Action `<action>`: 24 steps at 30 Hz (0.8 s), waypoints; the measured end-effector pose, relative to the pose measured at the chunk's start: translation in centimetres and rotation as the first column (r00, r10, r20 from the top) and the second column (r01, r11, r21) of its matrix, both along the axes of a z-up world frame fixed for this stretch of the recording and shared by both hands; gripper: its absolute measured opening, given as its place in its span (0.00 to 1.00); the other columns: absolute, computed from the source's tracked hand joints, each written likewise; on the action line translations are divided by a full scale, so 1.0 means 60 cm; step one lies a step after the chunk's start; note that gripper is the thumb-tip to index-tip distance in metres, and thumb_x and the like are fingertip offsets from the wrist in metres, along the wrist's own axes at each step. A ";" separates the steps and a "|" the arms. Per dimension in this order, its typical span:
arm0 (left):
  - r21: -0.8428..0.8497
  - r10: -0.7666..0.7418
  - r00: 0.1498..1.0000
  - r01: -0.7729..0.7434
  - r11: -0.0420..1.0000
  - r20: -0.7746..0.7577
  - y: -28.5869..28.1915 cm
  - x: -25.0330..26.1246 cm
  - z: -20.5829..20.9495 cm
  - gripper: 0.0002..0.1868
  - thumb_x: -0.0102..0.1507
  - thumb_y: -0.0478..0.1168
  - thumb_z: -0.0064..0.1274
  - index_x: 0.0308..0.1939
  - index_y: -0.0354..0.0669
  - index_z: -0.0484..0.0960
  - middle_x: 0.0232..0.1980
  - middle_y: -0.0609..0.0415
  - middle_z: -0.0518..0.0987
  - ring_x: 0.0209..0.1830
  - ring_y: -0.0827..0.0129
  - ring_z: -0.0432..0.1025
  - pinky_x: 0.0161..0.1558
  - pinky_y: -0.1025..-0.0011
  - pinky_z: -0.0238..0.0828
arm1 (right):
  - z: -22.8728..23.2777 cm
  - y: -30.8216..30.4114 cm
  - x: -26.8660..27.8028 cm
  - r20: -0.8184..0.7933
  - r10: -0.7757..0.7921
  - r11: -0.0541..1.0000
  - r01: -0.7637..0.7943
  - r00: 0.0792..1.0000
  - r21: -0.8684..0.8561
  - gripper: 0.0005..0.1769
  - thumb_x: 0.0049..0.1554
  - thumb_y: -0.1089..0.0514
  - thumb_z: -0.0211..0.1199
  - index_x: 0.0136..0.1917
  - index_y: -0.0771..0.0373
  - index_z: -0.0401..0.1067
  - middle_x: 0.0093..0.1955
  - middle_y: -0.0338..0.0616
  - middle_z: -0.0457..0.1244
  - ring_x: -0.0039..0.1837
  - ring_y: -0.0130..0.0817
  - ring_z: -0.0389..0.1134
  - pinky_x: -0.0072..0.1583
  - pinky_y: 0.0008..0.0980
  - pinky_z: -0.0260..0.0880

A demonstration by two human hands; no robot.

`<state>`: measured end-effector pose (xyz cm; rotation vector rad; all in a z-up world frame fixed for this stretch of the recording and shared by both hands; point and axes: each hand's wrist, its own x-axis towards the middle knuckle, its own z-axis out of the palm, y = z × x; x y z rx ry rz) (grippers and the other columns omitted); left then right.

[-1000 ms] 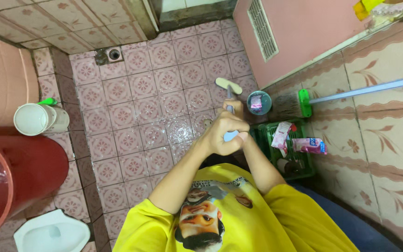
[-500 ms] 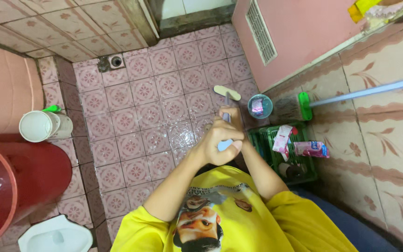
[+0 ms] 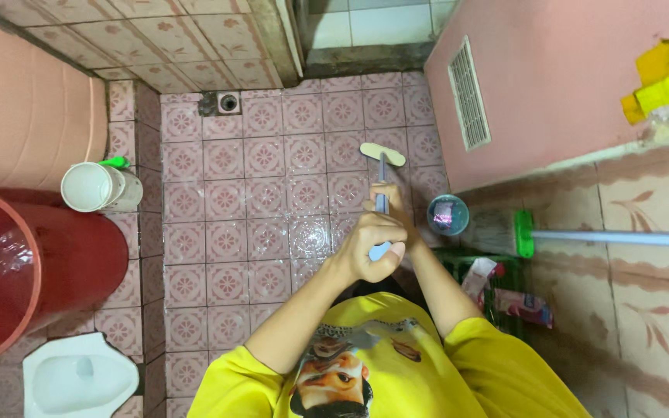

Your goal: The person cleans the floor of a small bathroom by scrubbing it with a handheld brush and water. They move around the tight space, scrubbing different sections of the tile floor and rinsing it with water from a red bucket.

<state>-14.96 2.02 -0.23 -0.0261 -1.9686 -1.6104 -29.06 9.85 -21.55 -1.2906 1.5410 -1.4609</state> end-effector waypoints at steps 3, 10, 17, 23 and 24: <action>-0.010 0.115 0.993 -0.116 0.993 -0.018 -0.023 -0.025 -0.014 0.09 0.54 0.34 0.46 0.21 0.36 0.63 0.23 0.47 0.63 0.22 0.51 0.62 0.30 0.59 0.59 | -0.012 -0.056 -0.033 -0.009 0.015 0.998 -0.015 1.000 -0.053 0.14 0.64 0.57 0.55 0.60 0.61 0.59 0.56 0.43 0.52 0.57 0.32 0.57 0.67 0.38 0.61; -0.032 0.247 0.968 -0.248 0.968 -0.042 -0.053 -0.060 -0.058 0.09 0.52 0.34 0.46 0.21 0.37 0.62 0.22 0.47 0.63 0.23 0.51 0.60 0.32 0.58 0.60 | -0.040 -0.181 -0.094 0.067 0.102 0.993 -0.099 0.992 -0.059 0.13 0.64 0.56 0.55 0.60 0.61 0.60 0.56 0.43 0.52 0.58 0.32 0.57 0.68 0.39 0.61; -0.037 0.439 0.893 -0.438 0.898 0.096 -0.060 -0.056 0.022 0.09 0.55 0.33 0.47 0.22 0.36 0.66 0.23 0.46 0.66 0.23 0.50 0.64 0.32 0.57 0.62 | -0.019 -0.192 -0.047 0.273 0.348 0.934 -0.358 0.897 -0.014 0.13 0.65 0.55 0.54 0.60 0.61 0.60 0.57 0.43 0.51 0.58 0.31 0.56 0.70 0.39 0.60; -0.126 0.652 0.758 -0.646 0.753 0.007 -0.125 -0.066 -0.035 0.08 0.55 0.33 0.47 0.23 0.36 0.66 0.24 0.44 0.66 0.26 0.47 0.66 0.33 0.56 0.63 | -0.018 -0.328 -0.047 0.792 0.194 0.830 -0.527 0.579 0.182 0.13 0.65 0.55 0.53 0.60 0.61 0.60 0.57 0.43 0.51 0.59 0.31 0.56 0.71 0.40 0.60; -0.143 0.638 0.770 -0.631 0.762 0.006 -0.126 -0.065 -0.040 0.08 0.55 0.33 0.47 0.22 0.37 0.66 0.23 0.44 0.66 0.25 0.48 0.65 0.33 0.56 0.63 | 0.004 -0.329 -0.041 0.816 0.178 0.821 -0.540 0.550 0.185 0.13 0.66 0.55 0.53 0.60 0.61 0.60 0.58 0.43 0.51 0.59 0.31 0.56 0.71 0.40 0.60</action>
